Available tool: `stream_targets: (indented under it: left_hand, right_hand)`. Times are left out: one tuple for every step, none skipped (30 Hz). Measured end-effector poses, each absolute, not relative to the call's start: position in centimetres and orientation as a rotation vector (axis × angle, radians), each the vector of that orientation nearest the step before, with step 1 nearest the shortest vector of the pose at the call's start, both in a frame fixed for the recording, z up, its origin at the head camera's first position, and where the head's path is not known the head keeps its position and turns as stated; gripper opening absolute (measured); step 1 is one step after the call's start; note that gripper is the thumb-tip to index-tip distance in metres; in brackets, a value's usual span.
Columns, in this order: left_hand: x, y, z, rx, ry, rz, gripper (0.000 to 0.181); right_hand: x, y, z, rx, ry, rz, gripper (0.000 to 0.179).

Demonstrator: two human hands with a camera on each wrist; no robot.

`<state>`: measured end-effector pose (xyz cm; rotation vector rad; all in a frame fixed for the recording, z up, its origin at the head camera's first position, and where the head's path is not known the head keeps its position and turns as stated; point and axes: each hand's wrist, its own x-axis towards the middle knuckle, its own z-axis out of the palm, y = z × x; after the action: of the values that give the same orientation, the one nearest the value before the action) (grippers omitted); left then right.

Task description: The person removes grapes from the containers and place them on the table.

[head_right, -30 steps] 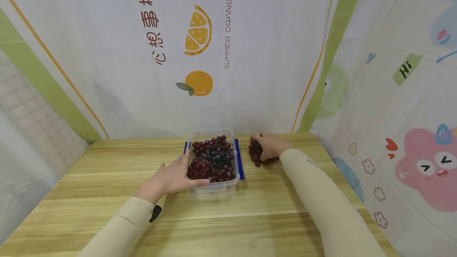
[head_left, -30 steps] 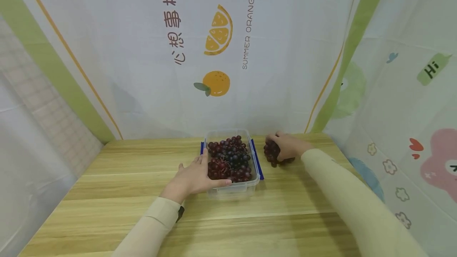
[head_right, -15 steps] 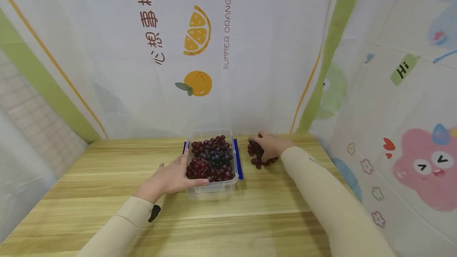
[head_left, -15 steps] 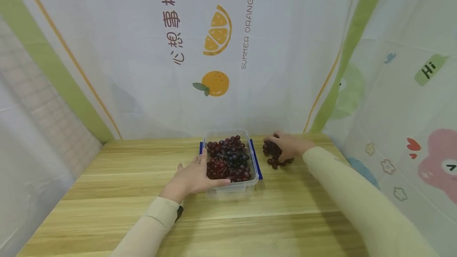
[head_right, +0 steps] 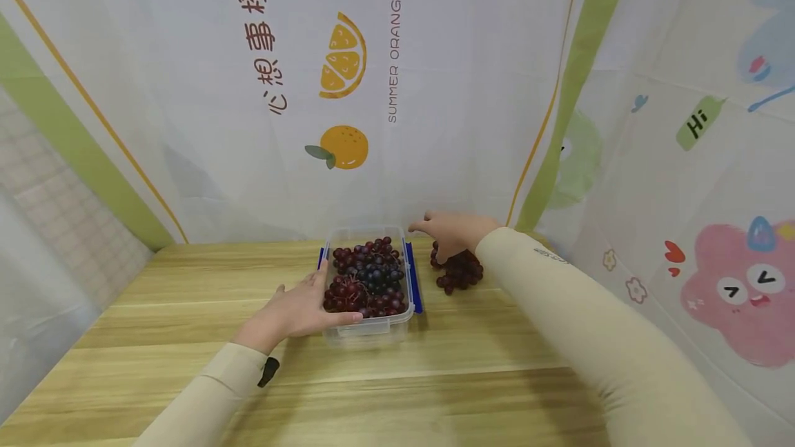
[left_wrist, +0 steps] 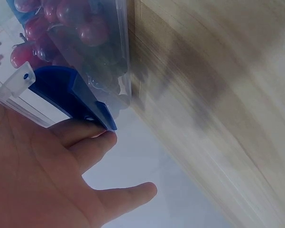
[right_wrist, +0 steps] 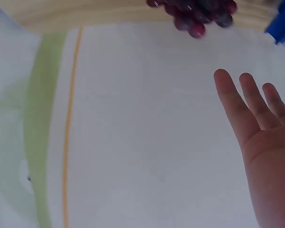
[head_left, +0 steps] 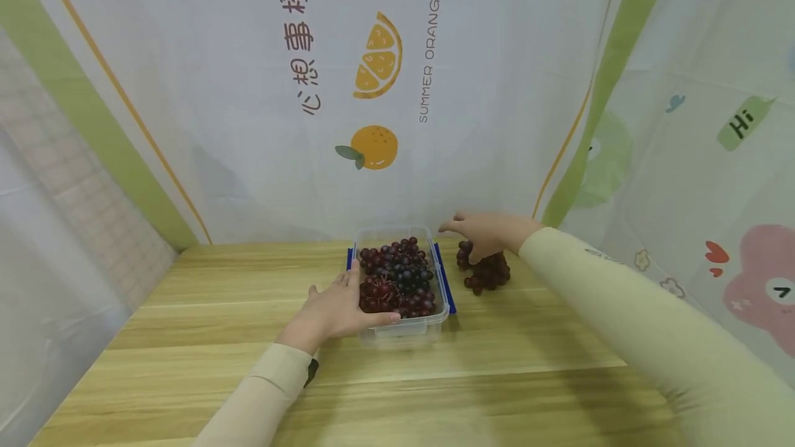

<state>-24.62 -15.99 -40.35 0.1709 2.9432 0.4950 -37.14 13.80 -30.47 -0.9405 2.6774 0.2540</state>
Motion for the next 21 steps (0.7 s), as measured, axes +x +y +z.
stream_targets:
  left_hand:
    - [-24.6,-16.0,-40.3,0.172,2.944,0.493,0.147]
    - [-24.6,-16.0,-40.3,0.172,2.945,0.491,0.147]
    - [-24.7,-16.0,-40.3,0.173,2.945,0.488,0.147]
    - [-24.7,-16.0,-40.3,0.174,2.944,0.489,0.148]
    - [-24.7,-16.0,-40.3,0.175,2.942,0.487,0.148]
    - [-24.7,-16.0,-40.4,0.176,2.941,0.487,0.148]
    - [-24.7,-16.0,-40.4,0.176,2.941,0.484,0.149]
    - [-24.8,-16.0,-40.4,0.177,2.940,0.485,0.149]
    - [-24.8,-16.1,-40.5,0.178,2.939,0.486,0.149]
    - [-24.8,-16.1,-40.5,0.179,2.937,0.488,0.149]
    - [-24.8,-16.1,-40.6,0.179,2.937,0.489,0.149]
    - [-24.8,-16.1,-40.6,0.179,2.936,0.491,0.149]
    - [-24.8,-16.1,-40.6,0.179,2.935,0.491,0.149]
    - [-24.8,-16.1,-40.6,0.180,2.935,0.492,0.149]
    - [-24.8,-16.1,-40.6,0.181,2.934,0.494,0.149]
    - [-24.8,-16.2,-40.6,0.182,2.934,0.496,0.149]
    - [-24.8,-16.2,-40.5,0.183,2.934,0.499,0.149]
    - [-24.8,-16.2,-40.5,0.184,2.933,0.502,0.149]
    - [-24.8,-16.2,-40.5,0.186,2.933,0.504,0.149]
    - [-24.8,-16.2,-40.5,0.188,2.931,0.506,0.149]
    - [-24.8,-16.2,-40.4,0.189,2.928,0.510,0.149]
  right_hand:
    - [-37.0,13.5,-30.1,-0.949,2.680,0.268,0.089]
    - [-36.8,13.3,-29.8,-0.957,2.683,0.283,0.088]
    - [-36.6,13.0,-29.4,-0.965,2.682,0.290,0.088]
    - [-36.3,12.8,-29.1,-0.968,2.682,0.299,0.087]
    - [-36.1,12.6,-28.8,-0.973,2.678,0.299,0.086]
    - [-35.9,12.4,-28.5,-0.983,2.673,0.298,0.086]
    - [-35.7,12.2,-28.3,-0.988,2.669,0.300,0.085]
    - [-35.5,11.9,-28.1,-1.000,2.667,0.306,0.085]
    - [-35.3,11.6,-27.9,-1.008,2.663,0.312,0.084]
    - [-35.2,11.4,-27.8,-1.014,2.662,0.316,0.083]
    - [-35.0,11.0,-27.7,-1.031,2.658,0.321,0.082]
    - [-34.8,10.7,-27.6,-1.055,2.656,0.328,0.081]
    - [-34.6,10.3,-27.5,-1.076,2.655,0.341,0.080]
    - [-34.5,9.9,-27.5,-1.104,2.653,0.355,0.079]
    - [-34.3,9.5,-27.4,-1.130,2.651,0.370,0.078]
    - [-34.1,9.1,-27.5,-1.162,2.652,0.381,0.078]
    - [-34.0,8.7,-27.5,-1.189,2.650,0.387,0.078]
    - [-33.8,8.3,-27.5,-1.213,2.649,0.388,0.078]
    - [-33.6,8.0,-27.5,-1.232,2.646,0.383,0.078]
    - [-33.4,7.6,-27.6,-1.241,2.643,0.367,0.079]
    - [-33.2,7.2,-27.7,-1.256,2.638,0.359,0.078]
